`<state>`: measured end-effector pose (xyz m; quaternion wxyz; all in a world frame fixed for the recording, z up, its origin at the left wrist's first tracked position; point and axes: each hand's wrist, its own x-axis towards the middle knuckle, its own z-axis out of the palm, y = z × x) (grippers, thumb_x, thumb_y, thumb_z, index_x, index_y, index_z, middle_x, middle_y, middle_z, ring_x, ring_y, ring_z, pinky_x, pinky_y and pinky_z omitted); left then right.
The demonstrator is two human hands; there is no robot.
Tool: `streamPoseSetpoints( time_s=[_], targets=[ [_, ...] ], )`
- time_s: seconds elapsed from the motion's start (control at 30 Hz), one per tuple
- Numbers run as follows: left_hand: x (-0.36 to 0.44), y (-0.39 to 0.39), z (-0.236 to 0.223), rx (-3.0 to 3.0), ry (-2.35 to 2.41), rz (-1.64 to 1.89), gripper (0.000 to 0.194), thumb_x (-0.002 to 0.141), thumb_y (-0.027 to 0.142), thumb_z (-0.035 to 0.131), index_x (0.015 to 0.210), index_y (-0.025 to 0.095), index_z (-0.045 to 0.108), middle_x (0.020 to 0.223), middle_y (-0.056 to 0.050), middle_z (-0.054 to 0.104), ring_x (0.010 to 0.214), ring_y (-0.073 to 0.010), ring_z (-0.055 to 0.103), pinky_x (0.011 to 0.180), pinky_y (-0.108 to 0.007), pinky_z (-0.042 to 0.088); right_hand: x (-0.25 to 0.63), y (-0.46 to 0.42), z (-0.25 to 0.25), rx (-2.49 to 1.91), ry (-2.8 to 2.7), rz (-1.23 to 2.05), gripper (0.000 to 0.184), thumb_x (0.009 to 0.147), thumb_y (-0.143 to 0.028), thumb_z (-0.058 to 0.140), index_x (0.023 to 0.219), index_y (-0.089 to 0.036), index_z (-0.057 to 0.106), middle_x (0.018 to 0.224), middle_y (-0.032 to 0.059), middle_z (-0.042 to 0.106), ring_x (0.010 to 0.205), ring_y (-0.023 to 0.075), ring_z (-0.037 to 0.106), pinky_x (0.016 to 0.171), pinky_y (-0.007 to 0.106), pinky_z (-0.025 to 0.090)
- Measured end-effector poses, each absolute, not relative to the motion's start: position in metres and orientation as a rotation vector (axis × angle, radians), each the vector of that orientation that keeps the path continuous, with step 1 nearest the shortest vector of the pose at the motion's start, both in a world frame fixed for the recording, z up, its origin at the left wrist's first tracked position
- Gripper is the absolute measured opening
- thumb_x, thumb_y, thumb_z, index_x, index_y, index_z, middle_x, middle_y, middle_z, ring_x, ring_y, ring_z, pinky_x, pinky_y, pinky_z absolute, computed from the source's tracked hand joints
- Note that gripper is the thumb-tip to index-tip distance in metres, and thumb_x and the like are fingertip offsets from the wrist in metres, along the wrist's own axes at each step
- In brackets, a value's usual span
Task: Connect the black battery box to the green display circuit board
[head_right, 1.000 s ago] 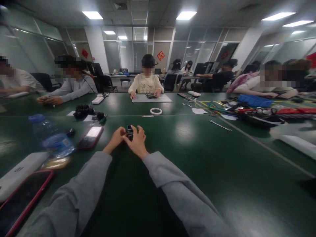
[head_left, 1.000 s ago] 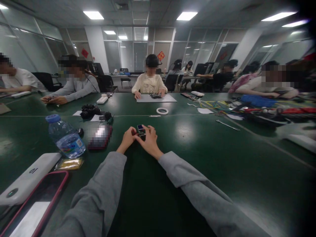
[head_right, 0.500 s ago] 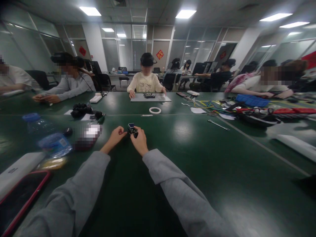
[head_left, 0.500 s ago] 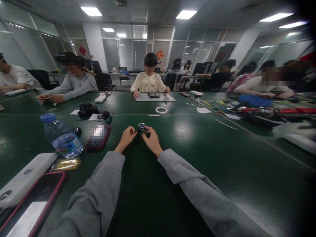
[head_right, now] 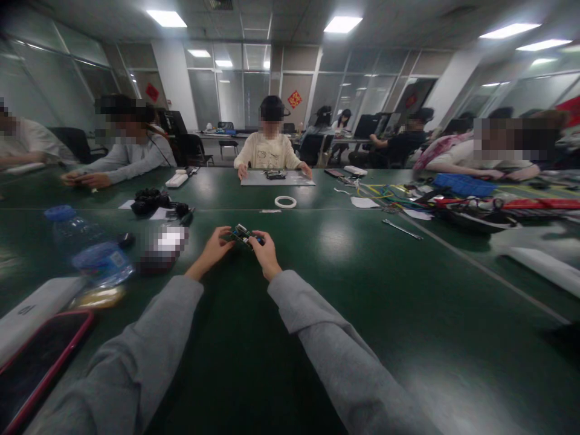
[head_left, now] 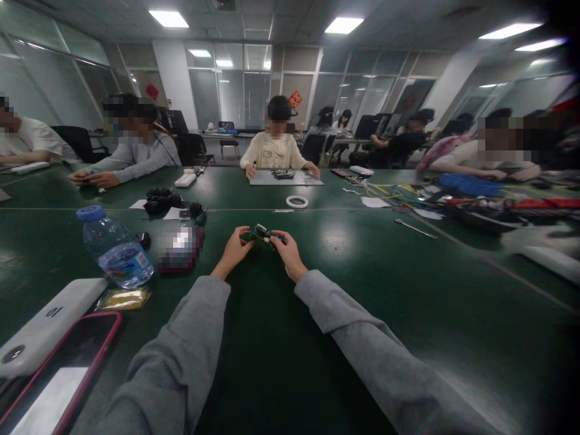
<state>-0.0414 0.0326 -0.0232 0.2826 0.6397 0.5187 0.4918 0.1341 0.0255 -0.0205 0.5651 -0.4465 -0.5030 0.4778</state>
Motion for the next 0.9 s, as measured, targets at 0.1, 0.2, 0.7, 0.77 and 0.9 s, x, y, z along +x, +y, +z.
streamPoseSetpoints(
  time_s=[0.1, 0.2, 0.7, 0.77, 0.9],
  targets=[
    [-0.040, 0.031, -0.022, 1.693, 1.301, 1.283, 0.059, 0.066, 0.026, 0.072, 0.120, 0.022, 0.048, 0.118, -0.010, 0.056, 0.078, -0.0144, 0.060, 0.075, -0.033, 0.046, 0.146, 0.028, -0.015, -0.892, -1.124, 1.407, 0.031, 0.071, -0.033, 0.064, 0.099, -0.019, 0.060, 0.092, 0.0020, 0.062, 0.081, 0.0139, 0.058, 0.068, 0.024, 0.049],
    [-0.040, 0.031, -0.021, 1.701, 1.160, 1.250, 0.067, 0.062, 0.027, 0.076, 0.123, 0.023, 0.047, 0.115, -0.009, 0.059, 0.084, -0.0168, 0.060, 0.079, -0.035, 0.046, 0.160, 0.032, -0.010, -0.758, -1.046, 1.711, 0.027, 0.072, -0.026, 0.065, 0.098, -0.017, 0.061, 0.094, 0.0037, 0.063, 0.083, 0.0152, 0.060, 0.070, 0.026, 0.053],
    [-0.022, 0.004, 0.010, 1.433, 0.736, 1.075, 0.060, 0.058, 0.018, 0.078, 0.114, 0.019, 0.055, 0.116, -0.008, 0.058, 0.106, -0.0186, 0.055, 0.097, -0.039, 0.039, 0.177, 0.034, -0.003, -0.676, -0.899, 2.173, 0.025, 0.092, -0.034, 0.043, 0.105, -0.015, 0.052, 0.089, 0.0070, 0.065, 0.078, 0.0159, 0.065, 0.073, 0.031, 0.056],
    [-0.021, 0.005, 0.008, 1.417, 0.806, 1.081, 0.056, 0.059, 0.021, 0.078, 0.111, 0.017, 0.056, 0.111, -0.008, 0.061, 0.102, -0.0180, 0.056, 0.096, -0.038, 0.040, 0.173, 0.034, -0.004, -0.672, -0.882, 2.105, 0.021, 0.091, -0.032, 0.045, 0.102, -0.016, 0.053, 0.091, 0.0054, 0.065, 0.082, 0.0155, 0.064, 0.077, 0.031, 0.055],
    [-0.022, 0.007, 0.005, 1.415, 0.956, 1.087, 0.049, 0.064, 0.033, 0.075, 0.107, 0.014, 0.059, 0.106, -0.010, 0.064, 0.093, -0.0166, 0.059, 0.090, -0.036, 0.042, 0.166, 0.033, -0.005, -0.635, -0.982, 1.989, 0.028, 0.090, -0.042, 0.047, 0.100, -0.017, 0.054, 0.095, 0.0053, 0.063, 0.086, 0.0153, 0.062, 0.078, 0.030, 0.053]
  ],
)
